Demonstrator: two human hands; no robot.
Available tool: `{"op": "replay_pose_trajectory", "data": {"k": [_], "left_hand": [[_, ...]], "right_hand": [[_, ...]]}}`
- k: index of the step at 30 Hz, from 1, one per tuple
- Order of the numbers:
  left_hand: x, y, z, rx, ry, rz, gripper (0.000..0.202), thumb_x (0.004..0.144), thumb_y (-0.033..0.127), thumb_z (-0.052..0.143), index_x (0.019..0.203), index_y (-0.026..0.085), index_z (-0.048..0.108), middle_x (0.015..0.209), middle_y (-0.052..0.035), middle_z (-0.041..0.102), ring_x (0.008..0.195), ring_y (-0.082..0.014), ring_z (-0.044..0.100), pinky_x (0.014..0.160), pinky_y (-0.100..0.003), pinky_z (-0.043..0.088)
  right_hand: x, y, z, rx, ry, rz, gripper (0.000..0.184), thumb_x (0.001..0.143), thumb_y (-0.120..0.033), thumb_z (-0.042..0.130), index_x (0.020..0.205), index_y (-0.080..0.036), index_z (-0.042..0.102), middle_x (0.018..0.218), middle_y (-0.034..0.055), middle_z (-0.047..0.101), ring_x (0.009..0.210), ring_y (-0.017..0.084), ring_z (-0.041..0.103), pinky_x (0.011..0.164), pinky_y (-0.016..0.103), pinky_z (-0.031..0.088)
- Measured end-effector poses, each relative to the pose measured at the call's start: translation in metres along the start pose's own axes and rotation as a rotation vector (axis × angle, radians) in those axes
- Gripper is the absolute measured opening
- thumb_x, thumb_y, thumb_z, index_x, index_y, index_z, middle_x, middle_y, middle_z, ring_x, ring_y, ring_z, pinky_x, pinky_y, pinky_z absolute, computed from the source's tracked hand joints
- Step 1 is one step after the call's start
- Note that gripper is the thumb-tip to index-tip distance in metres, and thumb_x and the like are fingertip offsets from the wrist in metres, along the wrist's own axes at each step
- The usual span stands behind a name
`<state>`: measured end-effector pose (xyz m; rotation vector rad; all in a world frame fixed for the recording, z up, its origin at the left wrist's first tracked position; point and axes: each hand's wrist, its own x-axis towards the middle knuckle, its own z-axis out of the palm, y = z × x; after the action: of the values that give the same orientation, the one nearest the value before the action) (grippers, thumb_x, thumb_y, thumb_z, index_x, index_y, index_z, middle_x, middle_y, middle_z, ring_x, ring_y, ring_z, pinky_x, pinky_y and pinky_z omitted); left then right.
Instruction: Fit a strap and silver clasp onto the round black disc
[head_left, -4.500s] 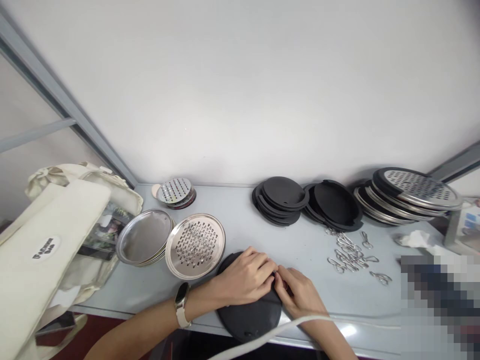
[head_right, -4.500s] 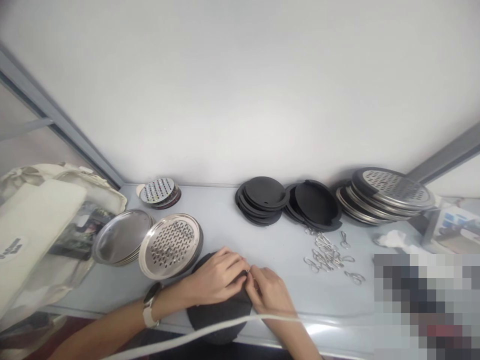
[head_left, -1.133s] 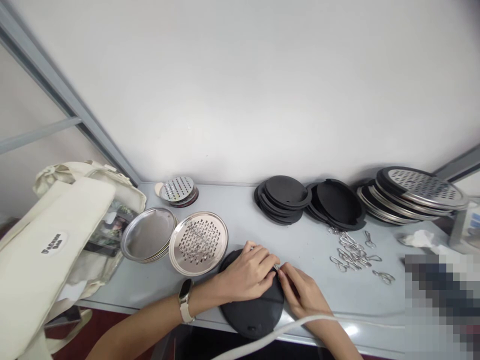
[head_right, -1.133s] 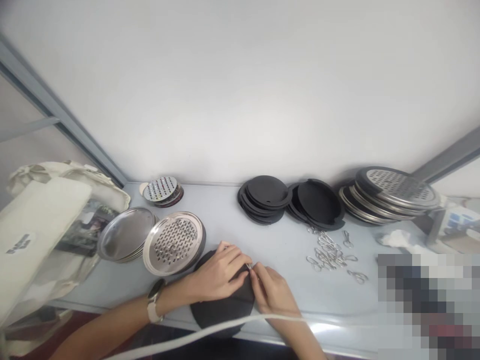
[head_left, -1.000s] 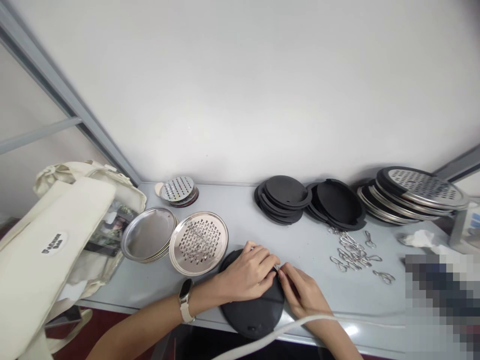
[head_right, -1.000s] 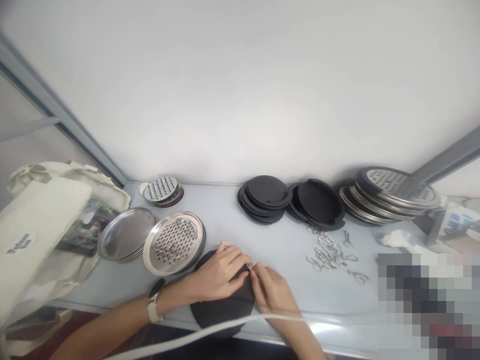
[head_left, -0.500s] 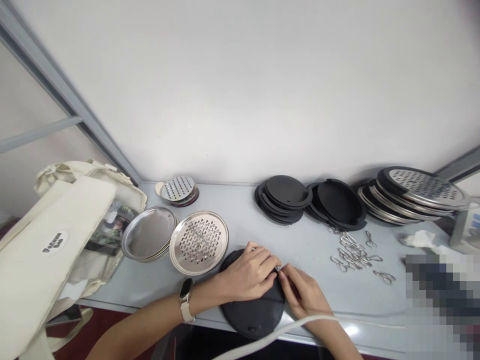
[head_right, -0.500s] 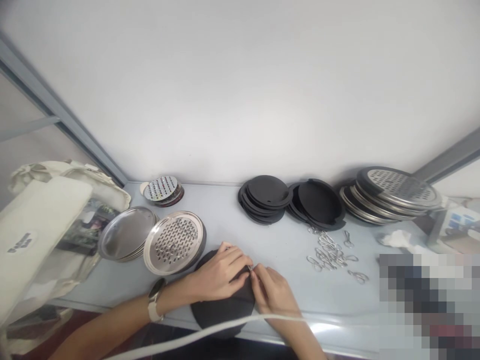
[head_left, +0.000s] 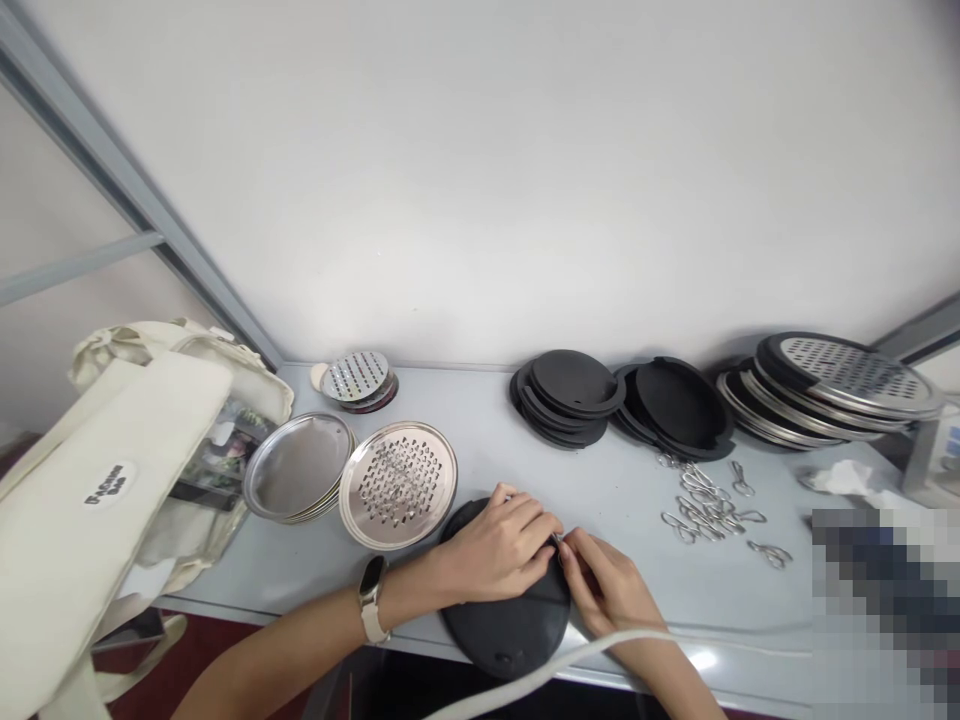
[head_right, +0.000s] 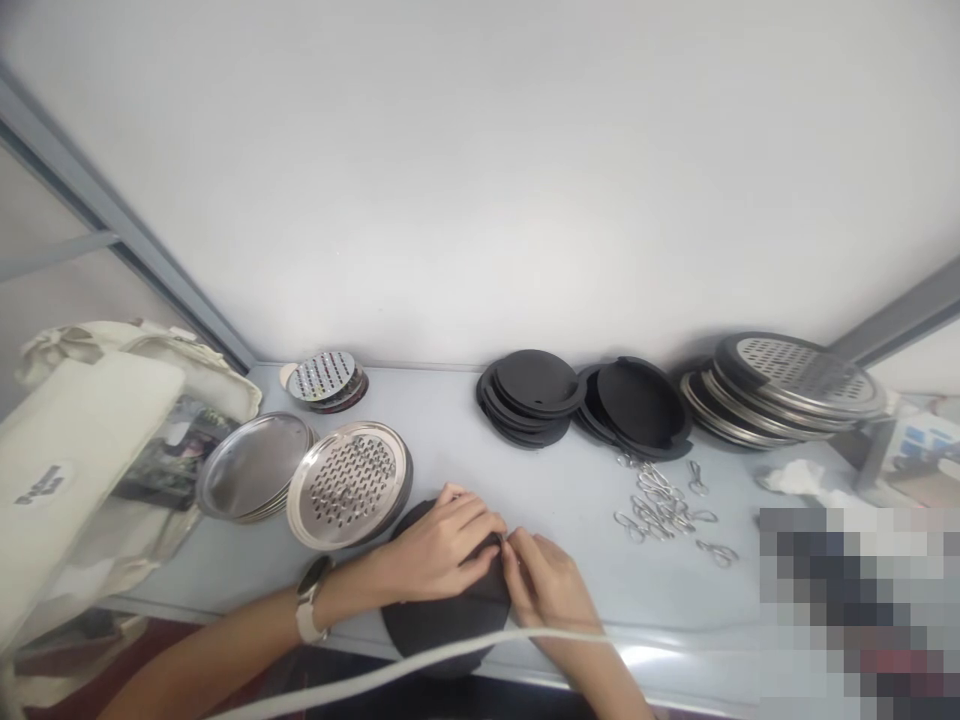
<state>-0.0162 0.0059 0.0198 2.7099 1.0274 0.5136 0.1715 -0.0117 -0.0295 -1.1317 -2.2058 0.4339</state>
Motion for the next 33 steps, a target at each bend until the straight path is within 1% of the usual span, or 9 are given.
{"op": "replay_pose_trajectory", "data": {"k": [6,11,16,18,22,24,27,30,33], "left_hand": [[0.000,0.000,0.000,-0.004,0.015,0.007,0.013,0.092,0.020,0.039,0.092,0.014,0.050,0.088,-0.0053,0.058,0.087,-0.0173,0.052,0.086,-0.032,0.033],[0.000,0.000,-0.001,-0.002,0.006,0.010,0.013,0.092,0.020,0.039,0.092,0.015,0.051,0.087,-0.0053,0.058,0.087,-0.0177,0.052,0.086,-0.033,0.034],[0.000,0.001,-0.001,-0.016,-0.001,0.028,0.014,0.093,0.018,0.037,0.096,0.014,0.051,0.088,-0.0050,0.059,0.088,-0.0169,0.053,0.087,-0.032,0.034],[0.000,0.001,-0.001,-0.012,-0.006,0.028,0.014,0.093,0.018,0.038,0.096,0.014,0.051,0.088,-0.0047,0.058,0.088,-0.0168,0.052,0.087,-0.032,0.034],[0.001,0.002,-0.002,0.025,-0.018,0.009,0.013,0.093,0.020,0.039,0.094,0.014,0.051,0.088,-0.0051,0.056,0.089,-0.0178,0.051,0.086,-0.032,0.035],[0.001,0.002,-0.003,0.039,-0.022,0.008,0.014,0.093,0.021,0.039,0.094,0.014,0.051,0.089,-0.0055,0.055,0.090,-0.0185,0.051,0.086,-0.033,0.035],[0.001,0.002,-0.004,0.046,-0.017,0.008,0.014,0.093,0.020,0.038,0.095,0.014,0.050,0.092,-0.0057,0.056,0.091,-0.0186,0.050,0.086,-0.033,0.036],[0.002,0.002,-0.004,0.046,-0.005,0.000,0.011,0.092,0.020,0.041,0.094,0.014,0.050,0.094,-0.0057,0.056,0.091,-0.0183,0.050,0.084,-0.032,0.037],[0.002,0.002,-0.004,0.044,-0.001,-0.007,0.010,0.090,0.021,0.043,0.094,0.015,0.049,0.093,-0.0060,0.055,0.090,-0.0187,0.050,0.083,-0.032,0.038]], "right_hand": [[0.000,0.002,0.001,0.014,-0.005,0.007,0.017,0.094,-0.019,0.038,0.077,-0.022,0.040,0.059,-0.0027,0.047,0.051,0.012,0.047,0.052,0.023,0.038],[0.000,0.001,0.000,-0.008,-0.010,0.018,0.019,0.094,-0.021,0.038,0.075,-0.022,0.039,0.059,-0.0027,0.047,0.051,0.012,0.047,0.051,0.023,0.038],[-0.001,-0.001,-0.002,-0.007,0.046,0.051,0.022,0.093,-0.021,0.037,0.071,-0.023,0.036,0.056,-0.0038,0.045,0.047,0.011,0.044,0.048,0.023,0.035],[-0.001,-0.001,-0.003,0.006,0.048,0.074,0.023,0.093,-0.021,0.037,0.070,-0.023,0.035,0.056,-0.0039,0.045,0.047,0.011,0.044,0.048,0.023,0.035],[0.000,0.001,-0.002,0.037,-0.001,0.116,0.023,0.095,-0.022,0.034,0.073,-0.023,0.036,0.057,-0.0036,0.047,0.048,0.012,0.048,0.049,0.023,0.038],[0.001,0.003,0.000,0.037,-0.040,0.113,0.021,0.096,-0.023,0.033,0.076,-0.022,0.040,0.059,-0.0023,0.050,0.051,0.013,0.051,0.051,0.024,0.040],[0.001,0.008,0.004,-0.004,-0.090,0.079,0.017,0.095,-0.024,0.033,0.088,-0.020,0.048,0.066,0.0022,0.058,0.057,0.017,0.057,0.055,0.027,0.044],[0.002,0.009,0.005,-0.023,-0.107,0.071,0.019,0.095,-0.023,0.033,0.090,-0.019,0.051,0.067,0.0041,0.060,0.059,0.018,0.058,0.056,0.028,0.046],[0.003,0.007,0.002,-0.018,-0.115,0.066,0.018,0.094,-0.023,0.035,0.090,-0.019,0.051,0.067,0.0038,0.059,0.059,0.017,0.058,0.056,0.028,0.046]]}}
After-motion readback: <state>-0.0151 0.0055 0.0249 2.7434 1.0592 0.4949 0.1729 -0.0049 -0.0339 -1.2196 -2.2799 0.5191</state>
